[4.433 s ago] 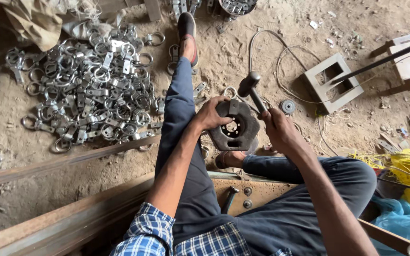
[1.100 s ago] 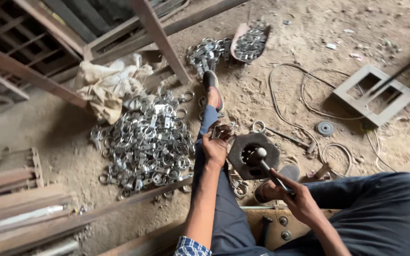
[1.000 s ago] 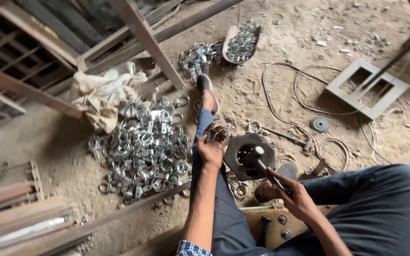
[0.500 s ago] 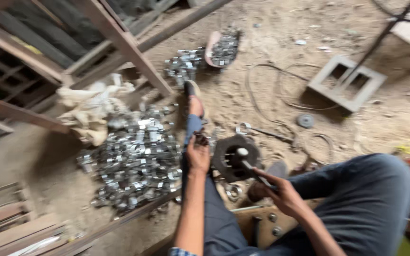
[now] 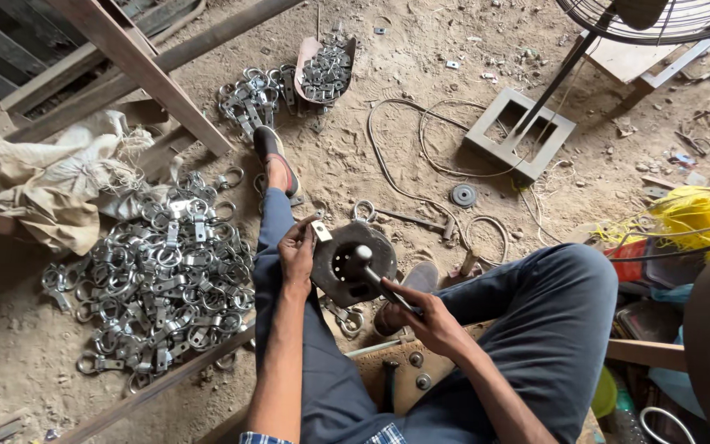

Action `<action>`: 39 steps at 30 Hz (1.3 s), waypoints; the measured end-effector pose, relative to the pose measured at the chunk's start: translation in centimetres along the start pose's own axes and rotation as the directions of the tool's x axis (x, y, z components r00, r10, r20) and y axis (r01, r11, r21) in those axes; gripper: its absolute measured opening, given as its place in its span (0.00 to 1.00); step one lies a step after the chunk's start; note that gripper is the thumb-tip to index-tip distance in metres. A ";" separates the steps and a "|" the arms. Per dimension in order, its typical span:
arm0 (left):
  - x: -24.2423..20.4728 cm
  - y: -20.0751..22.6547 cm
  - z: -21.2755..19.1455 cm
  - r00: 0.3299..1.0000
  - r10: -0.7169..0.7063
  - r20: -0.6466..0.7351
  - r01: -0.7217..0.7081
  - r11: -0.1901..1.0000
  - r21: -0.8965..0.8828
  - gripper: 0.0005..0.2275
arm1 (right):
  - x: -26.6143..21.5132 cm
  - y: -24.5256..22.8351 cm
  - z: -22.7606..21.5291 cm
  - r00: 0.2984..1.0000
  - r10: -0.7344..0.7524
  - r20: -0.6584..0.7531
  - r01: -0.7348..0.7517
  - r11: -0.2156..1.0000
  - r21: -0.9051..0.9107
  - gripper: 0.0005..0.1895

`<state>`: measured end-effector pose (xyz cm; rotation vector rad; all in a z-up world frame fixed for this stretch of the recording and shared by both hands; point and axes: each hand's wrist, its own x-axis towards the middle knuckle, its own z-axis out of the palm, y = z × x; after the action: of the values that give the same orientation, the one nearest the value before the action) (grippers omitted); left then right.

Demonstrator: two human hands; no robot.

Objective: The person sits on the floor and uses a hammer to strike a metal part placed on a metal anvil. They repeatedly pick up metal parts from a pile, position them on the anvil, and hammer them.

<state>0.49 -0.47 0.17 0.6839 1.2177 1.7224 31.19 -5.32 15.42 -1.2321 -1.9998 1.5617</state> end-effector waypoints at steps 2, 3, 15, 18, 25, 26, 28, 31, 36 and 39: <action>-0.4 1.1 0.5 0.999 -0.025 -0.020 0.027 0.995 0.101 0.10 | 0.1 -0.1 0.0 0.999 0.037 0.006 -0.037 0.999 -0.029 0.27; -0.4 1.5 0.9 1.000 0.002 -0.009 -0.001 0.993 0.122 0.09 | 0.0 -0.2 0.0 1.000 0.022 0.004 -0.022 1.000 -0.019 0.27; -1.3 4.8 2.5 0.988 0.026 0.151 -0.059 0.973 0.223 0.12 | 0.0 -0.5 0.0 1.000 -0.009 0.001 0.009 1.000 -0.006 0.27; -1.5 5.6 2.8 0.972 0.020 0.232 -0.104 0.929 0.355 0.12 | 0.1 0.2 0.1 0.993 -0.115 -0.013 0.115 0.993 0.004 0.27; -1.6 5.9 3.2 0.954 0.027 0.299 -0.153 0.899 0.410 0.13 | 0.2 0.3 0.2 0.995 -0.103 -0.001 0.103 0.995 0.003 0.27; -1.6 5.9 3.2 0.955 0.016 0.295 -0.140 0.903 0.406 0.13 | 0.2 0.2 0.2 0.981 -0.194 -0.020 0.194 0.981 0.016 0.26; -1.6 6.0 3.2 0.948 0.024 0.316 -0.165 0.889 0.428 0.13 | 0.1 0.1 0.1 0.995 -0.097 -0.001 0.097 0.995 0.015 0.27; -1.5 6.1 3.1 0.951 -0.008 0.310 -0.132 0.895 0.426 0.14 | 0.1 -0.2 0.1 1.000 0.014 0.021 -0.015 1.000 0.006 0.27; -1.5 5.6 2.7 0.955 -0.011 0.297 -0.080 0.953 0.293 0.16 | 0.1 -0.1 0.1 0.988 -0.156 -0.013 0.156 0.987 0.029 0.27; -1.2 5.0 2.5 0.977 0.071 0.202 -0.122 0.961 0.250 0.15 | 0.1 -0.2 0.1 0.999 0.029 0.023 -0.029 1.000 0.003 0.28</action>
<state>1.34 -1.01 5.76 1.0587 1.3047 1.5457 31.03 -5.32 15.52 -1.2524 -2.0015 1.5988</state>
